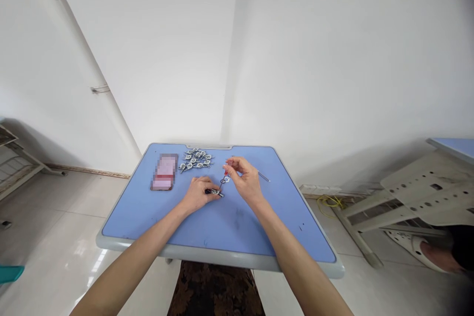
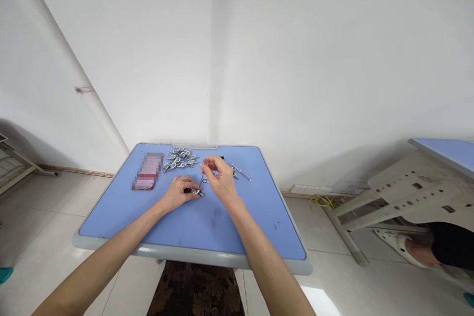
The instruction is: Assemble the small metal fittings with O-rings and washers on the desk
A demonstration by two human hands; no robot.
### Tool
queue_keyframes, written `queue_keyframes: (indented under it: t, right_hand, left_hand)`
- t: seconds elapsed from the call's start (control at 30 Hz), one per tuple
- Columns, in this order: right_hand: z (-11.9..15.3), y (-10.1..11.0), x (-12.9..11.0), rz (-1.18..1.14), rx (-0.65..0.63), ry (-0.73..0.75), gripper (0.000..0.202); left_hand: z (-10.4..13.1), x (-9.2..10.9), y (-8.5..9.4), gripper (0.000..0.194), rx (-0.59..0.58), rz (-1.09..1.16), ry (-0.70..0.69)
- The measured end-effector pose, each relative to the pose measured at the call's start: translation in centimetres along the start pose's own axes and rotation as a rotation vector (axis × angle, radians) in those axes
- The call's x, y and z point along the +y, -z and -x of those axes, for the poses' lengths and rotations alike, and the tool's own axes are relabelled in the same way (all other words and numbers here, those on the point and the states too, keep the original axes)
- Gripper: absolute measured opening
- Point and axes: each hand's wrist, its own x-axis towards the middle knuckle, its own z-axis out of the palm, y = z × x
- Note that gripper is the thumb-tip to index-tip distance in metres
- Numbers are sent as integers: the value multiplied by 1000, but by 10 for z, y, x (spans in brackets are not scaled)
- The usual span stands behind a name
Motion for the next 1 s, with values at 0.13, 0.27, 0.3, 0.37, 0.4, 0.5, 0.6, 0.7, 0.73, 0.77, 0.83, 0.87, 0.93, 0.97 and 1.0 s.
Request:
queue_keyframes:
  t: [0.13,0.27,0.3,0.37,0.4,0.5,0.6,0.7,0.73,0.77,0.83,0.87,0.93,0.97,1.0]
  right_hand:
    - [1,0,2,53,21,49,14]
    - [2,5,-1,171,-107,183,25]
    - [2,7,-2,175,-146,199,28]
    - [1,8,-4,136,-195,184,32]
    - [1,8,-4,111,-198,160,31]
    - [1,6,-4,81,-125,86,22]
    - [2,2,-1,104,-35,74,15]
    - [4,0,3,120,-24,97,15]
    - [4,0,4,122,-37,108,15]
    - [4,0,5,127,-57,121,17]
    - [5,2,5,154,-101,153,25]
    - [5,3,6,172,-122,168,29]
    - [5,5,5,195,-147,184,32]
    - [4,6,5,198,-146,186,33]
    - [4,7,5,195,-139,186,33]
  left_hand:
    - [0,0,0,16,2,-4,-2]
    - [0,0,1,16,-3,-5,1]
    - [0,0,2,16,-5,-5,3]
    - [0,0,2,16,-10,-8,4]
    - [0,0,2,16,-12,-10,6]
    - [0,0,2,17,-11,-8,8]
    - [1,0,2,16,-1,-6,6]
    - [0,-1,2,16,1,-12,8]
    - [0,-1,2,16,0,-13,7]
    - [0,-1,2,16,0,-14,6]
    - [0,-1,2,16,-1,-14,4]
    - [-1,-1,2,15,-1,-13,6]
    - [-1,-1,1,15,3,-14,9]
    - [0,0,1,15,6,-17,8]
    - [0,0,1,15,8,-20,6]
